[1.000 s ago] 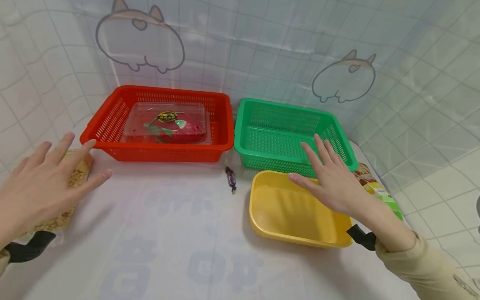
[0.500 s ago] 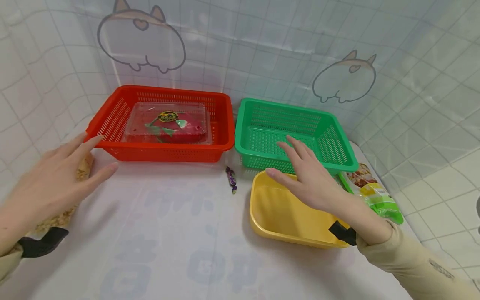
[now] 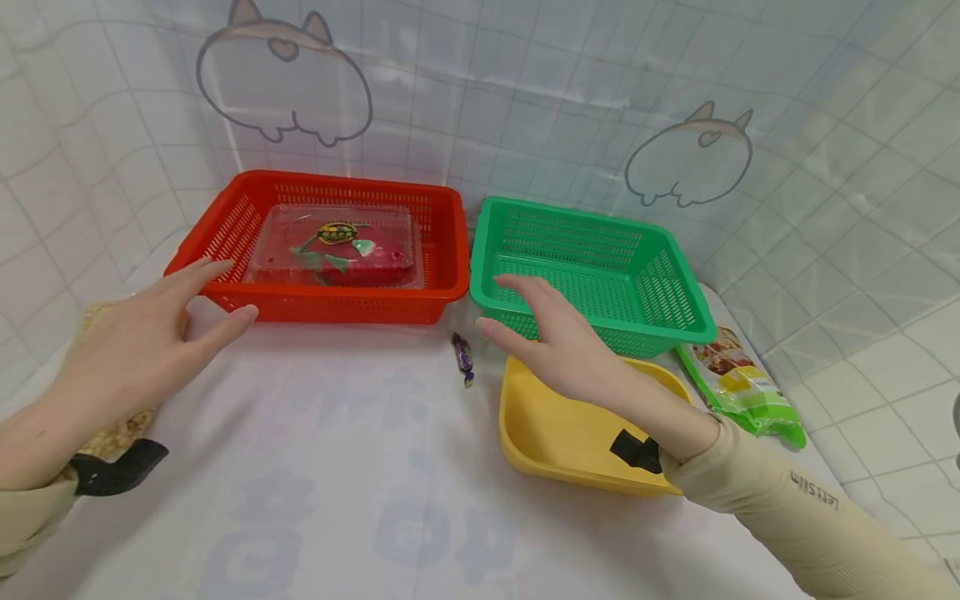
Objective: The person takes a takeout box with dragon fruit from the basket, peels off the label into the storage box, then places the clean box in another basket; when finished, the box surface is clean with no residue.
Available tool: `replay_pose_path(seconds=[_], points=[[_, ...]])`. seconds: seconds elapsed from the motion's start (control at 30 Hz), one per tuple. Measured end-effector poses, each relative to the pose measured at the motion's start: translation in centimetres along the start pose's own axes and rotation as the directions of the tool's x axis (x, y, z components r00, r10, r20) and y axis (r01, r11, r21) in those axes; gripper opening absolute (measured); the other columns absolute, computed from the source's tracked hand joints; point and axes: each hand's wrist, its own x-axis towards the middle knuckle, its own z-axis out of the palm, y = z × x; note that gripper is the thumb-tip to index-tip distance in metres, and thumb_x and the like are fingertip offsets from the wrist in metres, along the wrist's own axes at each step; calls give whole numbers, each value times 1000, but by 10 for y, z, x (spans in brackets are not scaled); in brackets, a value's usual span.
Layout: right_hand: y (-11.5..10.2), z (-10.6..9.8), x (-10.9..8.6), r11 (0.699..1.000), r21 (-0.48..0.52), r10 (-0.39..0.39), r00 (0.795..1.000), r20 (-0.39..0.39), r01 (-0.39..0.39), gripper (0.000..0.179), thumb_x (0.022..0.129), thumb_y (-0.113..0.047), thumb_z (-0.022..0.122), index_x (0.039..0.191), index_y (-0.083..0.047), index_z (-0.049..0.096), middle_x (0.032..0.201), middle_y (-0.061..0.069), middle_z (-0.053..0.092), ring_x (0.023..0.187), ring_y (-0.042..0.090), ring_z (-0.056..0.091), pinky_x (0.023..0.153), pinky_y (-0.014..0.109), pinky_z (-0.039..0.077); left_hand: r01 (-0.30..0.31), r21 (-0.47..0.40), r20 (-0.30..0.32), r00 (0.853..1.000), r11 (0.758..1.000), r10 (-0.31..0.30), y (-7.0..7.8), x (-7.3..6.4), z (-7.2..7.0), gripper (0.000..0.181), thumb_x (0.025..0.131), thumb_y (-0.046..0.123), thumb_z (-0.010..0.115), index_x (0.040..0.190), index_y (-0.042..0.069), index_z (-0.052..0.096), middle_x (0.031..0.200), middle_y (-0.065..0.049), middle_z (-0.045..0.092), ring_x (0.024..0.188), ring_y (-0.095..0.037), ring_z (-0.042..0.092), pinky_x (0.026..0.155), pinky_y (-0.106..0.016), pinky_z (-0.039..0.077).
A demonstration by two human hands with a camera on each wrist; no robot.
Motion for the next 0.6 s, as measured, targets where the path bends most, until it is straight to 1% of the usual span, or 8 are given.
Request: replay_pose_path(seconds=[0.07,0.1,0.17,0.23,0.3,0.37,0.5,0.6], points=[[-6,3,8,997,77,-13,1000,1,13,65,99,-54,53,152,-21,36,154,-5,40,141,18,38,115,45,38,18,-58,30,999,998,-17,0,3,-2,82,95,60,54,157,11,29,101,-19,60,77,-29,55,51,-31,41],[-9,4,13,993,117,-17,1000,2,16,64,99,-51,54,152,-20,37,152,-4,42,140,18,40,115,43,39,23,-89,39,999,996,-19,0,5,-2,81,96,58,53,158,13,28,113,-22,60,81,-32,57,53,-35,45],[-14,7,22,981,195,2,1000,10,-4,62,98,-49,56,150,-21,39,149,-5,44,137,17,43,113,40,41,36,-159,56,998,987,-27,0,9,-3,78,97,57,51,159,18,25,136,-25,53,93,-40,59,63,-46,50],[-20,9,30,963,266,36,999,23,-41,60,97,-49,58,149,-24,40,147,-5,46,134,17,45,110,41,44,50,-217,67,997,975,-36,-1,14,-3,75,99,55,50,160,22,22,150,-27,40,107,-47,55,75,-58,49],[-25,12,39,945,316,79,996,40,-87,61,96,-50,59,148,-28,39,145,-6,46,133,16,45,107,41,46,67,-262,73,996,963,-50,0,19,-3,73,99,55,47,161,25,20,155,-27,33,118,-51,48,84,-65,43],[-29,16,47,921,367,119,991,62,-134,62,95,-52,60,148,-32,38,146,-6,45,133,17,45,105,43,47,81,-304,75,995,949,-61,1,24,-2,72,100,55,46,160,27,20,157,-26,31,128,-53,40,90,-69,39],[-36,26,63,876,449,159,984,76,-176,64,95,-49,62,150,-29,36,147,-3,43,133,17,43,107,44,46,80,-357,50,997,931,-67,5,35,-1,70,100,54,45,160,25,23,161,-23,26,141,-54,26,98,-76,29],[-42,33,78,854,484,177,982,72,-190,67,94,-46,63,151,-26,34,149,0,41,134,18,42,106,44,47,72,-364,17,997,929,-71,8,44,1,69,100,54,45,159,25,25,162,-20,27,144,-52,24,102,-78,26]])
